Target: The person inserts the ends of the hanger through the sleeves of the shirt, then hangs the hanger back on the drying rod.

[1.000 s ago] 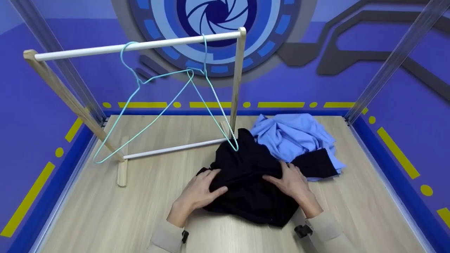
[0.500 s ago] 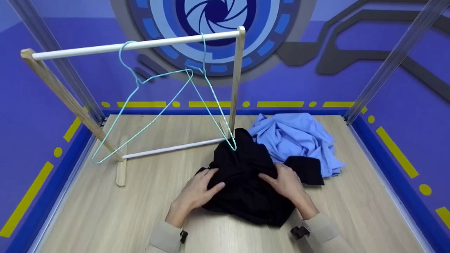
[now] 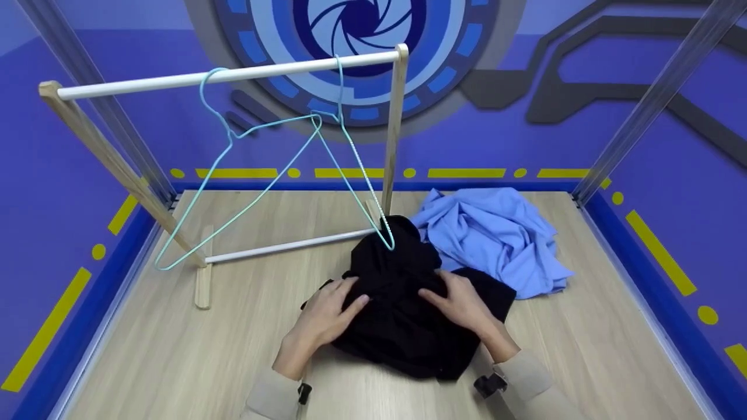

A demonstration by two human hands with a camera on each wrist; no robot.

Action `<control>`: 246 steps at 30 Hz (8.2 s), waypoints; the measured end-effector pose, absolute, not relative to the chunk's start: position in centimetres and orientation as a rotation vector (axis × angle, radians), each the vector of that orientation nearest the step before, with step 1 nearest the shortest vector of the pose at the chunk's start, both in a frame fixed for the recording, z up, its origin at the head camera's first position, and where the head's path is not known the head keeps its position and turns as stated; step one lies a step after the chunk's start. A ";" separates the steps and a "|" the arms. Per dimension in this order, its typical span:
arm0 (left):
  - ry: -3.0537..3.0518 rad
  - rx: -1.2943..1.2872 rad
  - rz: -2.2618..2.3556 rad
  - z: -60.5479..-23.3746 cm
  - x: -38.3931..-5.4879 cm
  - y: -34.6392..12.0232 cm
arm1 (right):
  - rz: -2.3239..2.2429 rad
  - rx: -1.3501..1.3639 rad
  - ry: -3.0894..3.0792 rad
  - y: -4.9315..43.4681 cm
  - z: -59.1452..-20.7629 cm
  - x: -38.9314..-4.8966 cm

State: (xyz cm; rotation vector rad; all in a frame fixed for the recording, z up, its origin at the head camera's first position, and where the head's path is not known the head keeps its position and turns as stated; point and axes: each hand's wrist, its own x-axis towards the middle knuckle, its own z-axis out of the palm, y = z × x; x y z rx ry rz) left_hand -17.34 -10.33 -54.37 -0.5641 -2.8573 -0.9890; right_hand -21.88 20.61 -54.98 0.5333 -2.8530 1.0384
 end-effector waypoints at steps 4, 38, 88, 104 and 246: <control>-2.857 -0.553 -0.966 -54.3 -17.4 -10.3 | 1.077 0.575 -2.852 20.5 -55.1 -22.0; -2.712 -0.443 -0.950 -55.0 -17.7 -10.5 | 1.289 1.085 -2.685 24.7 -51.1 -21.2; -2.276 -0.708 -0.874 -53.4 -17.7 -9.2 | 1.166 0.993 -2.572 19.8 -53.5 -19.9; -2.259 -0.745 -0.876 -52.5 -17.5 -8.7 | 1.267 1.046 -2.370 20.1 -51.3 -20.4; -2.556 -0.900 -1.035 -52.2 -17.1 -12.0 | 1.389 0.563 -2.166 21.3 -44.1 -20.0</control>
